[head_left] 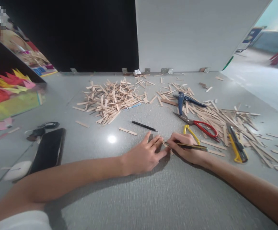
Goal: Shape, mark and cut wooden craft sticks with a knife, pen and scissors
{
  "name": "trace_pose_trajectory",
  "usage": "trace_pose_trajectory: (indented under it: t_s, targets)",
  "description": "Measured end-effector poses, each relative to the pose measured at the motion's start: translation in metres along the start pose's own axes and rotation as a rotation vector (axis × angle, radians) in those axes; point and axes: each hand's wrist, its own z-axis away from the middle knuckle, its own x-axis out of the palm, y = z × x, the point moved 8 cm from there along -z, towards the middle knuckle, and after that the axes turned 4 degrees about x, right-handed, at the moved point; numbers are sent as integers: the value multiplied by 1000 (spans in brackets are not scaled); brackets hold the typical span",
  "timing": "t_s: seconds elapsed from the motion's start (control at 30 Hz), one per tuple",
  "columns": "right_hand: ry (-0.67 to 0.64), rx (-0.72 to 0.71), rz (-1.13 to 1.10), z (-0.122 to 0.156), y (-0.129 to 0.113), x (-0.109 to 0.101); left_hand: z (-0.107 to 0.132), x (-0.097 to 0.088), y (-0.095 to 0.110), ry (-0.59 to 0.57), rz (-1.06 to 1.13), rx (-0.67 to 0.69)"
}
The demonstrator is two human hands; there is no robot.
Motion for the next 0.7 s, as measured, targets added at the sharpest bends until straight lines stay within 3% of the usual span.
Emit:
trace_pose_trajectory:
  t_s: [0.2, 0.33, 0.57, 0.7]
  targets:
    - [162, 287, -320, -2, 27, -5, 4, 0, -12, 45, 75, -124]
    - [202, 391, -418, -4, 38, -3, 6, 0, -17, 78, 106, -162]
    - [197, 384, -450, -10, 40, -3, 9, 10, -21, 83, 179, -191]
    - [318, 375, -555, -9, 42, -7, 11, 14, -24, 71, 184, -193]
